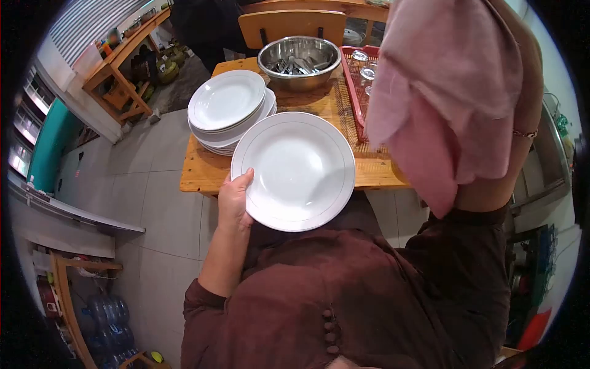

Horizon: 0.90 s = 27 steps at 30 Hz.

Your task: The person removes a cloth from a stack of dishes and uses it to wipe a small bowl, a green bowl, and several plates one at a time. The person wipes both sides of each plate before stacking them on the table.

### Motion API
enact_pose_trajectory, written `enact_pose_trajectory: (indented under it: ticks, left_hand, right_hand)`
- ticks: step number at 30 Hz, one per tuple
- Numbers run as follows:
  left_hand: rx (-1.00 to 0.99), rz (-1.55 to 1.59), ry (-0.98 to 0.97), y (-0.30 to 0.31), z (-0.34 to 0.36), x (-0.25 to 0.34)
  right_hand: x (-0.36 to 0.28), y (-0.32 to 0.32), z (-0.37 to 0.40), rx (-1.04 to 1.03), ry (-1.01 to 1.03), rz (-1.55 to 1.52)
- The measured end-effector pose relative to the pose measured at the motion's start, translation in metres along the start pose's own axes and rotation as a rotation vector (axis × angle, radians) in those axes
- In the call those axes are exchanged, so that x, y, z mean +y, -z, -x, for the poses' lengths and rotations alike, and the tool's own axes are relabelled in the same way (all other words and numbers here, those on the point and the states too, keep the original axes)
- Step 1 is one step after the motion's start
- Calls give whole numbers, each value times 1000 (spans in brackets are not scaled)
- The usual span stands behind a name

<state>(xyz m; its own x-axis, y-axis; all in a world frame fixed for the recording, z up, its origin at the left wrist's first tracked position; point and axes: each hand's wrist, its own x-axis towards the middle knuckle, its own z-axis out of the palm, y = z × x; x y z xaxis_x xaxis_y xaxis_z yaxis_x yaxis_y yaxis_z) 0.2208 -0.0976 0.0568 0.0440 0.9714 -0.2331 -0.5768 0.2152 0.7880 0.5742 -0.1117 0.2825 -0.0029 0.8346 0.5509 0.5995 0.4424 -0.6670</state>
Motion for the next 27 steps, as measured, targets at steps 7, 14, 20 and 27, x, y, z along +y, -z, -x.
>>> enact_pose_trajectory:
  ticks: [7,14,20,27]
  left_hand:
    - [-126,135,78,-21,-22,-11]
    - [-213,39,-135,-32,-11,5]
    - [-58,-107,-318,-53,-2,-6]
    - [-128,-56,-473,-62,-5,-4]
  right_hand:
    - [-38,-126,-1,-560,688,326]
    - [-3,-146,18,-707,78,101]
    - [39,-242,82,-119,218,566]
    - [9,-243,87,-149,196,-170]
